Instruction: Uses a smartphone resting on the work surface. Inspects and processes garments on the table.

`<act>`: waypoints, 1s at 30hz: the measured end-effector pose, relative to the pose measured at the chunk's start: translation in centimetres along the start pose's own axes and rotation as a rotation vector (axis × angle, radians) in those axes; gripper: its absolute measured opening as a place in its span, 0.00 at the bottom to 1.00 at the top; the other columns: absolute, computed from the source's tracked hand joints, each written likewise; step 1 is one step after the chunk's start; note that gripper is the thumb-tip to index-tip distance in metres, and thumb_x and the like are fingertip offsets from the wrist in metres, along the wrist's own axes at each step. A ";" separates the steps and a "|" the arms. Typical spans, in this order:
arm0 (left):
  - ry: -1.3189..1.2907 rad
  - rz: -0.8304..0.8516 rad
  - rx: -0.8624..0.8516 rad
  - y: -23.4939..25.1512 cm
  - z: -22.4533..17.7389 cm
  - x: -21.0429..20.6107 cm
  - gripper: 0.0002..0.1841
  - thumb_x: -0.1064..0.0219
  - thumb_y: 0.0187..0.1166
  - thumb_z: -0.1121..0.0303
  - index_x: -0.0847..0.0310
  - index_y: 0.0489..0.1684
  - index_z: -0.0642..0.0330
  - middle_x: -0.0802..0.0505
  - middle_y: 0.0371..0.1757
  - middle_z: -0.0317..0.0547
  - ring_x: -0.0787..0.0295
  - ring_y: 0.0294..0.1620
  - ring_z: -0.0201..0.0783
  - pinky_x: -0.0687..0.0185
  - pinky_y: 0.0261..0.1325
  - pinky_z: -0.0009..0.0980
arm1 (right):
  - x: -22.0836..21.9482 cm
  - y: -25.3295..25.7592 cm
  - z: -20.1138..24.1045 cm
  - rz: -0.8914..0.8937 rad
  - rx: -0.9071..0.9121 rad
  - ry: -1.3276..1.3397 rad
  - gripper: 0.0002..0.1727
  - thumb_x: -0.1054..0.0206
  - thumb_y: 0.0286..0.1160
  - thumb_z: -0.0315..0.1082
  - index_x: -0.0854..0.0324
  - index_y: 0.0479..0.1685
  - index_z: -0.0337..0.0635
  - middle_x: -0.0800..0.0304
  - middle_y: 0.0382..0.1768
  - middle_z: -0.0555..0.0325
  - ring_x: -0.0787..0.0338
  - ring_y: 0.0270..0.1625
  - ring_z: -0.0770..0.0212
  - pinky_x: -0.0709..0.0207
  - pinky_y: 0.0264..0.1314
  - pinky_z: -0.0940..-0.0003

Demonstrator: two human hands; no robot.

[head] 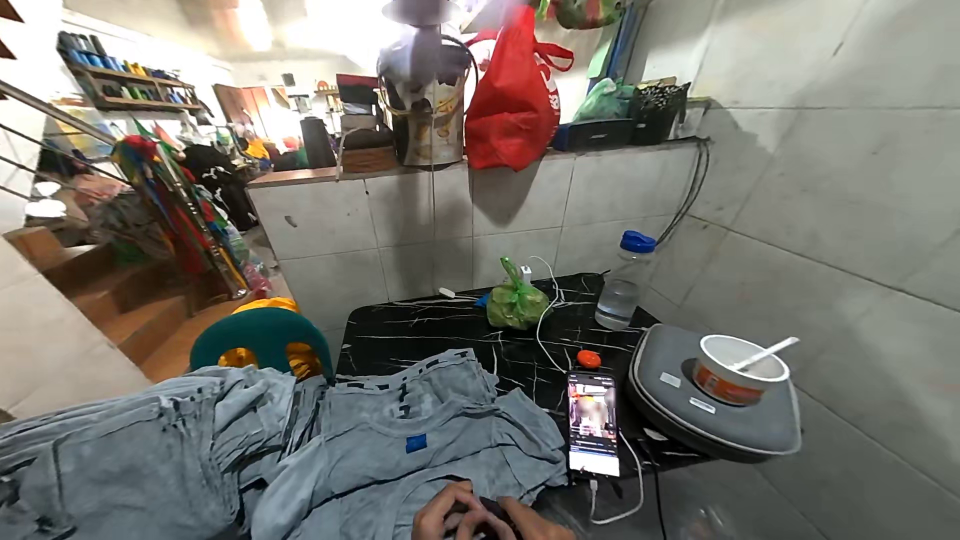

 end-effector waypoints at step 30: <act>0.550 -0.005 -0.227 -0.7 0.6 -1.5 0.07 0.24 0.69 0.72 0.03 0.41 0.60 0.05 0.41 0.50 0.07 0.48 0.42 0.11 0.58 0.33 | -2.0 0.5 -1.1 -0.062 -0.470 0.953 0.06 0.29 0.78 0.30 0.12 0.39 0.36 0.10 0.29 0.63 0.14 0.31 0.74 0.18 0.39 0.74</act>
Point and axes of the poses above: each hand's wrist, its own y-axis towards the middle knuckle, its own x-axis out of the back of the hand, z = x × y, the point moved 1 cm from there along y, towards the middle knuckle
